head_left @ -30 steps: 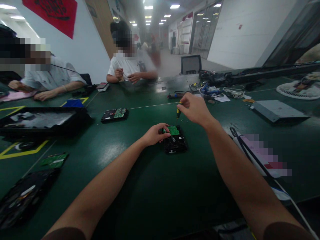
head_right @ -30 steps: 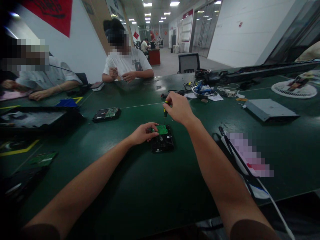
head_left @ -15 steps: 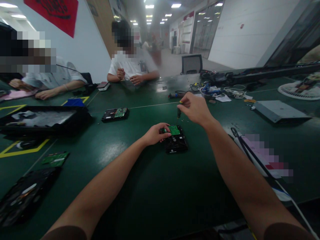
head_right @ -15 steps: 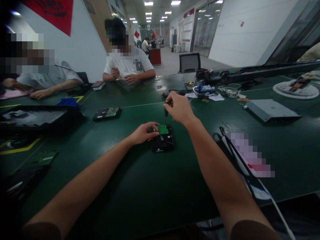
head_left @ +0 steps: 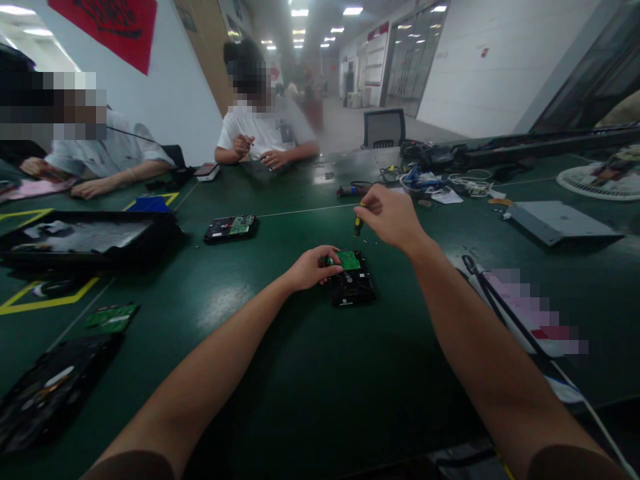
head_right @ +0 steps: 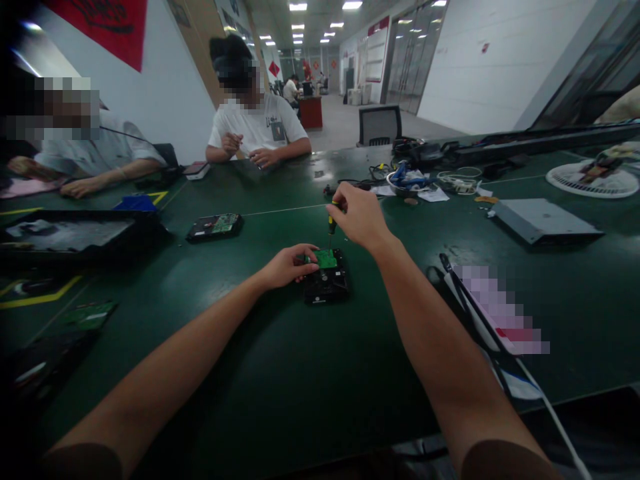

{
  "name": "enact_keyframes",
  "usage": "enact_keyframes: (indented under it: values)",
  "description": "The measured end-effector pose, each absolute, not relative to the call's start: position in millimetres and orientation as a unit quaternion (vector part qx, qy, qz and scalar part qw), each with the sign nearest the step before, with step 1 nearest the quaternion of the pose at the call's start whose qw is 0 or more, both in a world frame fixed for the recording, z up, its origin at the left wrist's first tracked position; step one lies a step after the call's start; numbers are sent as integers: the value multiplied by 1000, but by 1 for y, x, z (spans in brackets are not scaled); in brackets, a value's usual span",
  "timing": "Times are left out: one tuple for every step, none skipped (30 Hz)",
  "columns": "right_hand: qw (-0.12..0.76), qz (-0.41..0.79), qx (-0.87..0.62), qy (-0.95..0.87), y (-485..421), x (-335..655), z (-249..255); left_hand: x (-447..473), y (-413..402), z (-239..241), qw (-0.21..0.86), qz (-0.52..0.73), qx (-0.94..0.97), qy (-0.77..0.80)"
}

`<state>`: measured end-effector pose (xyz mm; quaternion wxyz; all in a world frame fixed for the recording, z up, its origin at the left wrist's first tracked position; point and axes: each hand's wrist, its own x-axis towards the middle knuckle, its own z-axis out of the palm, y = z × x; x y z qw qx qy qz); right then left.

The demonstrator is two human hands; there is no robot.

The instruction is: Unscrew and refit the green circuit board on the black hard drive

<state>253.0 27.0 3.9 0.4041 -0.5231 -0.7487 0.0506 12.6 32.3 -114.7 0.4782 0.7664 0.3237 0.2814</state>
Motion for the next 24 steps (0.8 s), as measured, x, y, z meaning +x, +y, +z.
enact_keyframes:
  values:
    - [403,53,-520,-751,27,253,4,12,33,-115,478,281,767,324]
    - [403,54,-517,-754,27,253,5,12,33,-115,478,281,767,323]
    - [402,55,-514,-756,26,252,5,12,33,-116,478,280,767,323]
    - [401,54,-512,-758,26,252,5,12,33,-116,479,280,767,322]
    - [400,52,-512,-758,26,252,5,12,33,-116,480,280,766,322]
    - [400,49,-515,-757,26,252,5,12,33,-116,480,281,766,323]
    - [401,46,-519,-753,27,252,5,12,33,-116,480,280,766,324]
    - [404,44,-522,-750,27,252,5,12,33,-115,478,280,766,326]
    - [407,43,-525,-746,27,253,4,12,32,-115,477,278,767,328]
    - [408,43,-526,-745,27,253,4,12,32,-114,475,277,768,329]
    - [408,45,-526,-745,27,253,4,12,32,-114,475,276,768,329]
    - [406,47,-525,-746,27,253,4,12,32,-114,475,275,768,330]
    - [404,49,-523,-749,26,253,4,12,32,-114,477,275,767,329]
    - [402,51,-520,-752,26,253,5,12,32,-114,480,275,765,328]
    - [401,53,-517,-755,26,252,5,12,33,-114,483,276,764,328]
    - [399,54,-514,-758,25,252,5,12,33,-114,484,277,763,327]
    - [397,55,-512,-760,25,251,6,12,33,-115,485,277,763,326]
    - [396,54,-511,-761,25,251,6,12,33,-115,483,278,764,325]
    - [395,52,-513,-760,25,251,6,12,33,-116,481,279,765,325]
    - [395,48,-518,-757,25,251,6,12,34,-116,478,279,767,325]
    - [395,43,-525,-752,25,251,6,12,34,-117,476,279,768,325]
    - [397,39,-532,-747,25,251,6,12,34,-117,474,278,770,324]
    - [399,36,-537,-743,25,252,6,12,34,-117,473,278,770,324]
    - [400,35,-538,-741,25,252,5,12,34,-116,473,278,771,324]
